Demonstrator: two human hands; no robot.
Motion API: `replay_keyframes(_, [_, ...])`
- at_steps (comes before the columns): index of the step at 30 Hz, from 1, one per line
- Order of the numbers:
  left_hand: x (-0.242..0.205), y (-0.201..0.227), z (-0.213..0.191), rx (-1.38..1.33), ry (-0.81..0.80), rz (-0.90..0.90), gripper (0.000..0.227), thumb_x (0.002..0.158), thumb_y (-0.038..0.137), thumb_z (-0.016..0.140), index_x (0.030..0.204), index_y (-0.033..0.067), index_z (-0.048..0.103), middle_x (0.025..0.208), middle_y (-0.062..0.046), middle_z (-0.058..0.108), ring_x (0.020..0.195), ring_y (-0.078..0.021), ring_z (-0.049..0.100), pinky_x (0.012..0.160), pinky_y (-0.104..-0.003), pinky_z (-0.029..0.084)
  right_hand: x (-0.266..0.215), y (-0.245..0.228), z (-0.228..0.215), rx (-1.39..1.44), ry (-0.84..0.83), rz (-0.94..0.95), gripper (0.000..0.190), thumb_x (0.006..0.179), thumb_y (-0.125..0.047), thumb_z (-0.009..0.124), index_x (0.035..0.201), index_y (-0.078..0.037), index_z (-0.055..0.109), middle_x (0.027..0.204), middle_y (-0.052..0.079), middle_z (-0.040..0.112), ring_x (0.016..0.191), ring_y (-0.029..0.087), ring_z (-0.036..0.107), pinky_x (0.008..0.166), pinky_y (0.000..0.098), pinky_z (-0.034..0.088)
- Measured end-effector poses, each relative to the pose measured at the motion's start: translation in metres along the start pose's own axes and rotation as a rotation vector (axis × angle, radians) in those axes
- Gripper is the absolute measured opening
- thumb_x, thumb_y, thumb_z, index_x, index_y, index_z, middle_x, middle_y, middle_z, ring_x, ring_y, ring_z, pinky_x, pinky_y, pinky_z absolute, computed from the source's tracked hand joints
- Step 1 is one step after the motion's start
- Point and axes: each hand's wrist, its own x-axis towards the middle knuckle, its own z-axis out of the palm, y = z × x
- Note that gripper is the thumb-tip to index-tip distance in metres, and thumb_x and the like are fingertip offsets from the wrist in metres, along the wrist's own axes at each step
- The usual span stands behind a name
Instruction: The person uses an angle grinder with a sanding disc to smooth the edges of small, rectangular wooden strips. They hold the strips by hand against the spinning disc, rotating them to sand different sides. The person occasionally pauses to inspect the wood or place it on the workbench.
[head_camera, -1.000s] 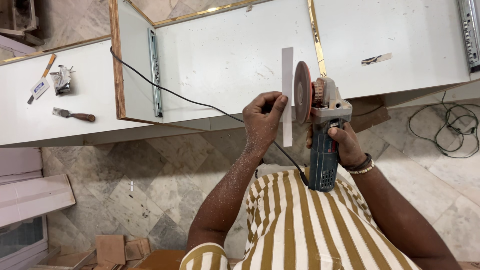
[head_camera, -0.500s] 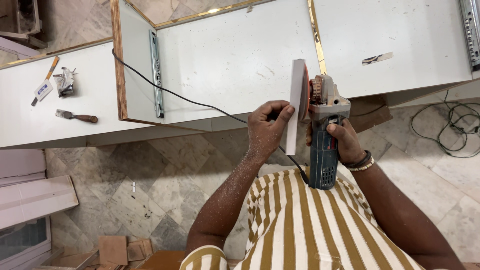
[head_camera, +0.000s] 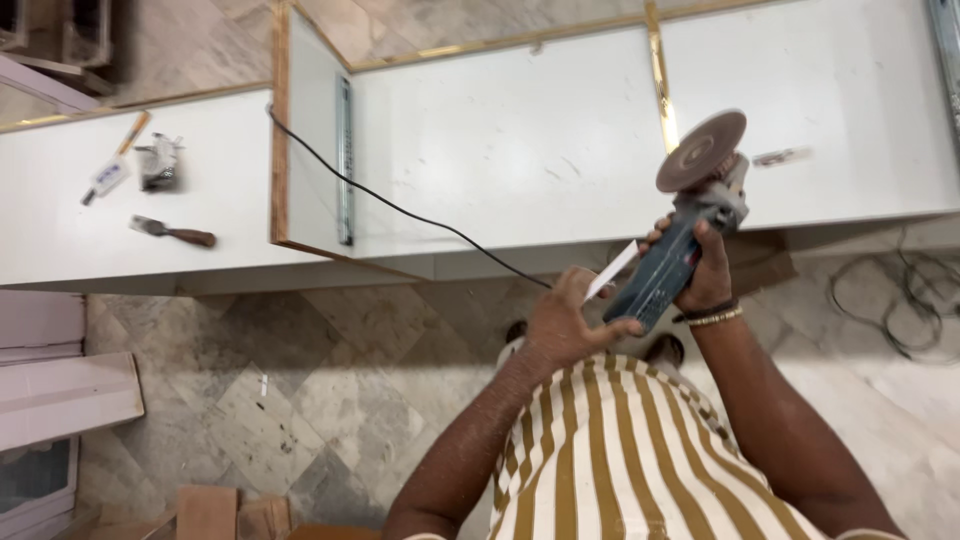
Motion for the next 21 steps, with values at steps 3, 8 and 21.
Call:
replay_keyframes(3, [0.009, -0.012, -0.013, 0.233, 0.039, 0.11, 0.093, 0.073, 0.073, 0.075, 0.127, -0.0001, 0.054, 0.104, -0.017, 0.066, 0.092, -0.0265, 0.071, 0.078, -0.043, 0.06, 0.015, 0.032, 0.018, 0.043, -0.044, -0.043, 0.057, 0.096, -0.043, 0.08, 0.129, -0.004, 0.056, 0.115, 0.009, 0.062, 0.111, 0.026, 0.063, 0.103, 0.0448, 0.056])
replay_keyframes(8, [0.02, -0.051, -0.041, 0.145, -0.135, -0.111, 0.088, 0.078, 0.074, 0.071, 0.128, 0.0024, 0.063, 0.098, -0.014, 0.073, 0.089, -0.0238, 0.074, 0.086, -0.042, 0.059, 0.051, 0.082, 0.051, 0.127, -0.11, 0.024, 0.063, 0.093, -0.05, 0.076, 0.13, -0.003, 0.054, 0.115, 0.012, 0.063, 0.112, 0.028, 0.064, 0.101, 0.0467, 0.056])
replay_keyframes(21, [0.11, -0.149, -0.06, 0.014, 0.17, -0.252, 0.067, 0.083, 0.058, 0.073, 0.121, 0.0026, 0.07, 0.093, -0.014, 0.076, 0.085, -0.026, 0.075, 0.081, -0.042, 0.059, 0.056, 0.123, 0.006, -0.368, 0.254, 0.401, 0.094, 0.093, -0.074, 0.036, 0.151, 0.0, 0.039, 0.149, 0.02, 0.049, 0.137, 0.033, 0.048, 0.109, 0.0495, 0.042])
